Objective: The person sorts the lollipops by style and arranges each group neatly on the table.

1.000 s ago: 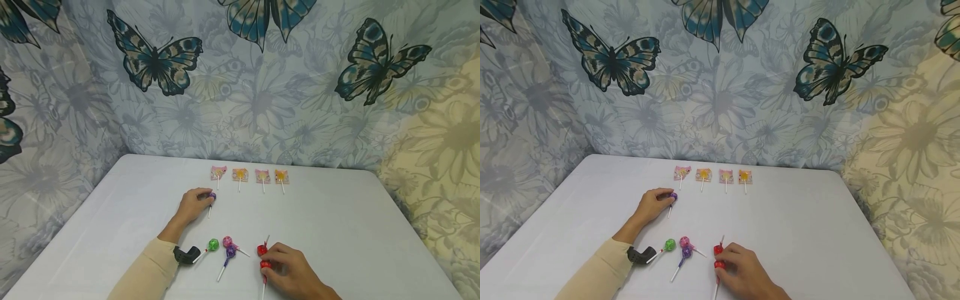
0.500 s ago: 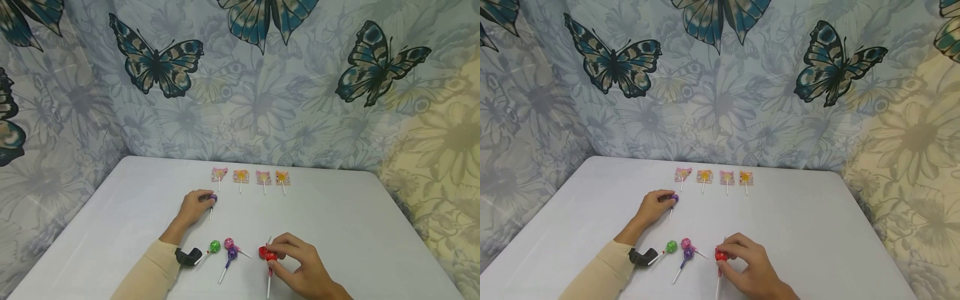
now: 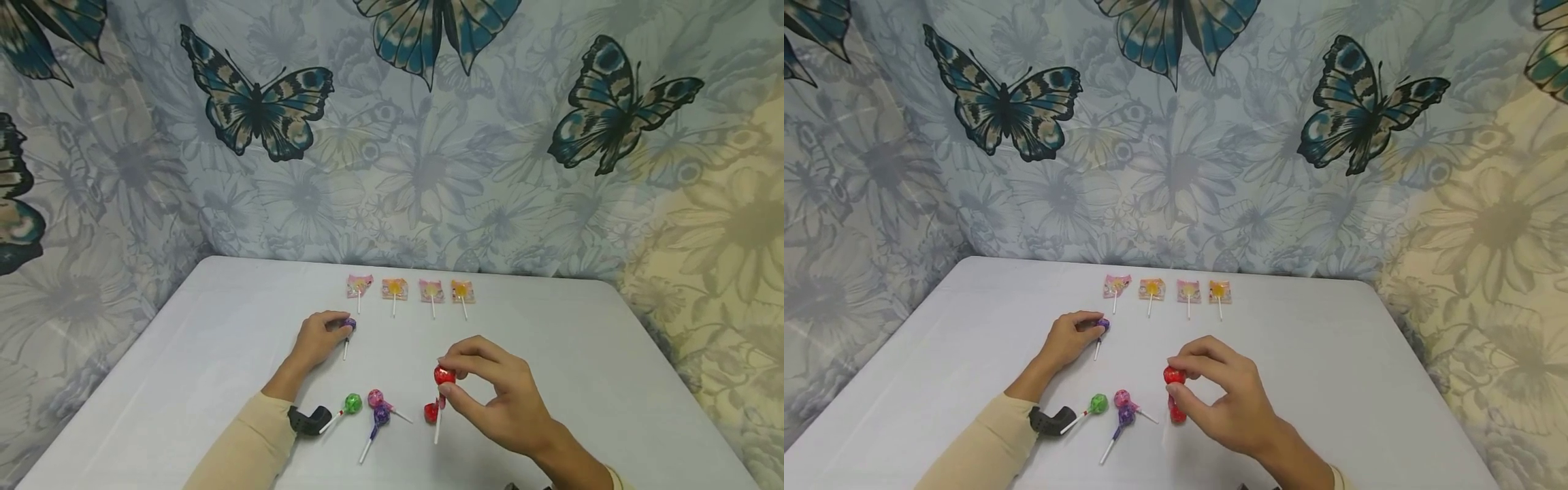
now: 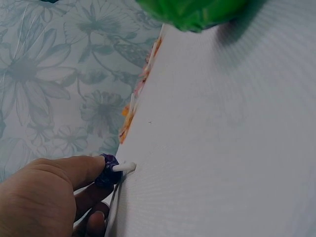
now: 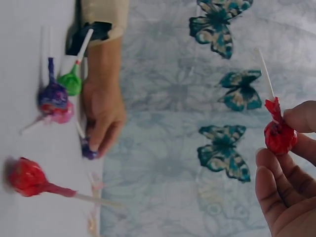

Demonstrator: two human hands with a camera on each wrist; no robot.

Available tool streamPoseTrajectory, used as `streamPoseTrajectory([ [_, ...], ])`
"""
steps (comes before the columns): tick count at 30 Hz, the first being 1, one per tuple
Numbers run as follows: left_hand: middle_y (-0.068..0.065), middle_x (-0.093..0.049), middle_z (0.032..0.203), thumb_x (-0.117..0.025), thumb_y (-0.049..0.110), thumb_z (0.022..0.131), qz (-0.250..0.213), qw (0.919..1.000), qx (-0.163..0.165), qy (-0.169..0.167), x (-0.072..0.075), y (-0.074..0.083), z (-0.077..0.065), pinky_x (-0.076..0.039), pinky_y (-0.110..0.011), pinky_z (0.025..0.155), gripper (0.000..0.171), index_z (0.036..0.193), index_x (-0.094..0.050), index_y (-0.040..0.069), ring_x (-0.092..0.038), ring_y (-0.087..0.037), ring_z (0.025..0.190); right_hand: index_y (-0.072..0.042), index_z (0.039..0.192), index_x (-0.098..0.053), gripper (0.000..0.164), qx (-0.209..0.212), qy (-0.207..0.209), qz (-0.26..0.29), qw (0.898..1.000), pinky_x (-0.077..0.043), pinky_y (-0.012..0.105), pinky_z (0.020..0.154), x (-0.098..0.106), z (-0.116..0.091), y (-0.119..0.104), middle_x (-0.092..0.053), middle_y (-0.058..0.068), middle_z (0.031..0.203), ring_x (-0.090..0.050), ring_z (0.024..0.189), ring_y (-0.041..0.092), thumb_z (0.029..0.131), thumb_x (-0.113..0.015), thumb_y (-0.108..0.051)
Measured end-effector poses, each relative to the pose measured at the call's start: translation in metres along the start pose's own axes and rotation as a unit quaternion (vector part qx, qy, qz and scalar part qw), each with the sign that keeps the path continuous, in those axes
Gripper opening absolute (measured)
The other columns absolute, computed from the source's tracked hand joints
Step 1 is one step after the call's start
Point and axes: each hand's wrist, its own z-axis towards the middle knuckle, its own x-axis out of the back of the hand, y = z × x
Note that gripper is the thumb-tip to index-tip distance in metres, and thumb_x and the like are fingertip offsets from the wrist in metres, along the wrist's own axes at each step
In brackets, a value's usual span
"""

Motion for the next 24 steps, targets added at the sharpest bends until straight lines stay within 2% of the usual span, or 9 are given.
streamPoseTrajectory([
  [5, -0.013, -0.065, 0.116, -0.075, 0.012, 0.085, -0.001, 1.0, 0.003, -0.004, 0.0, 0.0, 0.001, -0.046, -0.045, 0.092, 0.029, 0.113, -0.072, 0.007, -0.057, -0.031, 0.111, -0.001, 0.107, -0.069, 0.019, 0.012, 0.003, -0.008, 1.0, -0.049, 0.024, 0.067, 0.0, 0.015, 0.01, -0.062, 0.01, 0.089, -0.056, 0.074, 0.018, 0.091, -0.068, -0.012],
  [10, -0.012, -0.065, 0.117, -0.074, 0.012, 0.085, -0.001, 1.0, 0.004, -0.008, 0.0, 0.0, 0.001, -0.045, -0.044, 0.094, 0.029, 0.113, -0.071, 0.007, -0.057, -0.03, 0.113, 0.002, 0.103, -0.069, 0.024, 0.001, -0.002, -0.016, 1.0, -0.05, 0.025, 0.067, -0.001, 0.019, 0.036, -0.064, 0.011, 0.09, -0.057, 0.075, 0.019, 0.092, -0.068, -0.018],
  [12, -0.012, -0.065, 0.117, -0.074, 0.012, 0.085, -0.001, 1.0, 0.005, -0.008, 0.0, 0.001, 0.001, -0.045, -0.044, 0.094, 0.029, 0.113, -0.071, 0.007, -0.057, -0.03, 0.112, 0.004, 0.102, -0.069, 0.023, -0.006, -0.005, -0.011, 1.0, -0.051, 0.025, 0.067, -0.001, 0.019, 0.048, -0.065, 0.011, 0.091, -0.058, 0.076, 0.02, 0.09, -0.071, -0.015],
  [15, -0.011, -0.065, 0.116, -0.074, 0.012, 0.085, 0.0, 1.0, 0.007, -0.007, 0.001, 0.001, 0.001, -0.046, -0.044, 0.092, 0.028, 0.113, -0.072, 0.007, -0.058, -0.029, 0.11, 0.005, 0.102, -0.069, 0.022, -0.02, -0.01, 0.008, 1.0, -0.052, 0.025, 0.068, -0.003, 0.022, 0.063, -0.065, 0.012, 0.093, -0.06, 0.077, 0.019, 0.082, -0.075, -0.001],
  [19, -0.012, -0.065, 0.116, -0.074, 0.012, 0.085, -0.001, 1.0, 0.004, -0.005, 0.0, 0.0, 0.001, -0.046, -0.045, 0.092, 0.028, 0.113, -0.072, 0.007, -0.058, -0.03, 0.11, 0.007, 0.103, -0.068, 0.034, -0.046, -0.016, 0.057, 0.997, -0.053, 0.027, 0.069, -0.008, 0.027, 0.079, -0.064, 0.014, 0.095, -0.06, 0.078, 0.021, 0.072, -0.073, 0.018],
  [24, -0.012, -0.065, 0.116, -0.074, 0.014, 0.085, 0.002, 1.0, 0.003, -0.005, 0.0, -0.001, 0.0, -0.046, -0.046, 0.092, 0.028, 0.113, -0.072, 0.007, -0.057, -0.031, 0.11, 0.006, 0.105, -0.068, 0.033, -0.083, -0.028, 0.084, 0.993, -0.054, 0.028, 0.07, -0.016, 0.031, 0.097, -0.063, 0.012, 0.095, -0.059, 0.078, 0.021, 0.074, -0.071, 0.02],
])
